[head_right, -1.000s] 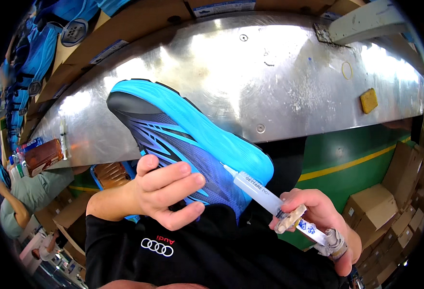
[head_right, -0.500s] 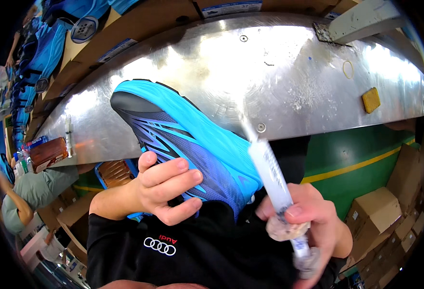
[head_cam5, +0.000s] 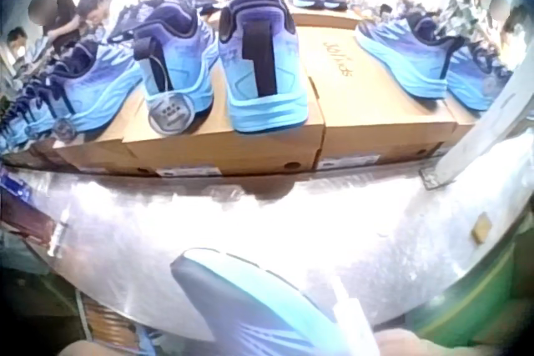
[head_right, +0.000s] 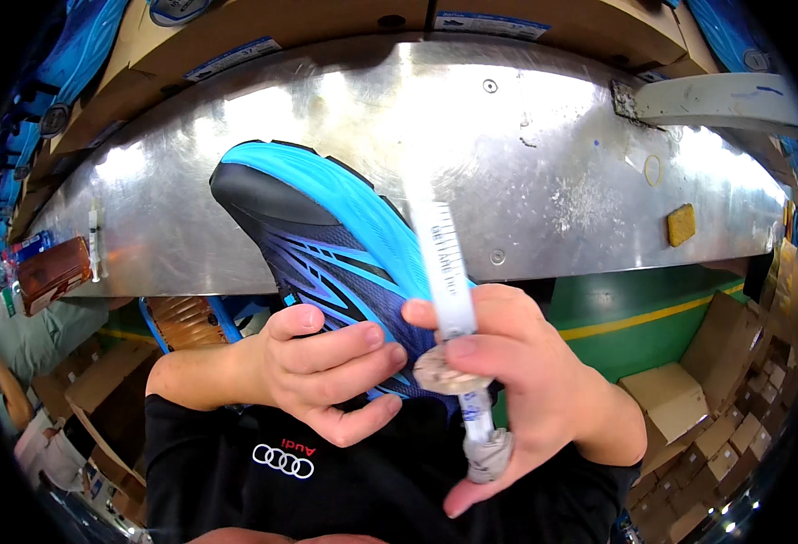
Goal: The person applies adhesive using a syringe to the soles and sides of blue and black sneakers before placing them on a shelf and eventually into a cardboard box.
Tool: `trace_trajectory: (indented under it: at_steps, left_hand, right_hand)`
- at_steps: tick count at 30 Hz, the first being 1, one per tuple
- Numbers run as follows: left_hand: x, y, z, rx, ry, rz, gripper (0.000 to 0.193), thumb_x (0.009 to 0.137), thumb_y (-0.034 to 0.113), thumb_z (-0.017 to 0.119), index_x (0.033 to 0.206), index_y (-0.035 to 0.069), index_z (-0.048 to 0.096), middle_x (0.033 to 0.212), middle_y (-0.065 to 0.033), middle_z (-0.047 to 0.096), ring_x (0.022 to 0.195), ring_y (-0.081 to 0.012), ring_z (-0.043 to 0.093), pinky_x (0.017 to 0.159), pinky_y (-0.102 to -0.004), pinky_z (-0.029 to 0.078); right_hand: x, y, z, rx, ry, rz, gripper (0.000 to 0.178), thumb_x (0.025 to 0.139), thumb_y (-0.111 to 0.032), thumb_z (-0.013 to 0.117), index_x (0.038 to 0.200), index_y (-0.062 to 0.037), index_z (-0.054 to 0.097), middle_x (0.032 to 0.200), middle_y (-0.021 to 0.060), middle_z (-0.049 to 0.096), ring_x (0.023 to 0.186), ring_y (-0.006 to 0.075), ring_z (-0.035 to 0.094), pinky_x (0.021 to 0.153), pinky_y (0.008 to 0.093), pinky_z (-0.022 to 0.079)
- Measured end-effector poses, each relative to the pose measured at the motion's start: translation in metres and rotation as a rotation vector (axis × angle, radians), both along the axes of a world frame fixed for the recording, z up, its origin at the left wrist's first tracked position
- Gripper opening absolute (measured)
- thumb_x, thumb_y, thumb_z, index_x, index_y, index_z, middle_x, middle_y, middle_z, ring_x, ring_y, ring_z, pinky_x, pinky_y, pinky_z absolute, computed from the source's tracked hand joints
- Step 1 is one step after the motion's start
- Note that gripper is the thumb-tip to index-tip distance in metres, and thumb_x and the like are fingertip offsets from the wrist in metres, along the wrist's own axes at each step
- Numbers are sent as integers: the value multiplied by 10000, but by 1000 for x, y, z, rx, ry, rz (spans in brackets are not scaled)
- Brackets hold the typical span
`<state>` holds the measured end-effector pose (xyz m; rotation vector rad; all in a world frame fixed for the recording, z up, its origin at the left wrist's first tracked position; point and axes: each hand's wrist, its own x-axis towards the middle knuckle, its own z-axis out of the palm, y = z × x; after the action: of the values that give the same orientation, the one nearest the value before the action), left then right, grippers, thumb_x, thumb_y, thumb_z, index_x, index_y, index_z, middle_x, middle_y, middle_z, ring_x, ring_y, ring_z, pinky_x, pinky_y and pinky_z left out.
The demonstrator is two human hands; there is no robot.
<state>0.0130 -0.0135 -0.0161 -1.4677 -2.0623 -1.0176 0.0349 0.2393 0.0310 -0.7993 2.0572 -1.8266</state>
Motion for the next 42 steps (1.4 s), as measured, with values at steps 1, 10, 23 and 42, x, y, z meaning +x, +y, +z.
trace_trajectory:
  at_steps: [1,10,23,42]
  left_hand:
    - [1,-1,0,1,1,9,235,770,174,619,986,244,558,1138,-11,621,1094,-174,567,1011,-355,342]
    - [5,3,2,-71,42,27,299,778,178,640,1042,265,528,1156,-22,623,1106,-202,561,1023,-388,338]
    - [-73,8,167,-319,351,57,367,720,102,722,1079,88,645,1178,-139,620,1065,-313,588,928,-471,439]
    - [-384,43,120,-605,-115,611,478,812,292,727,1134,-22,564,1001,-120,611,951,-221,562,910,-322,416]
  right_hand:
    - [3,2,-2,-45,8,-22,1118,516,-551,891,1358,-72,333,1287,231,469,1131,365,539,915,435,436]
    - [34,8,-51,-510,-101,-354,1388,396,-741,794,1460,-94,183,1268,137,475,1216,420,468,1016,534,357]
    - [55,60,-81,-332,31,-616,1216,555,-515,886,1402,29,203,1230,117,409,1111,224,450,985,373,357]
    - [56,78,-91,116,466,-682,992,621,-509,817,1357,-46,341,1249,152,442,1185,337,411,1035,455,270]
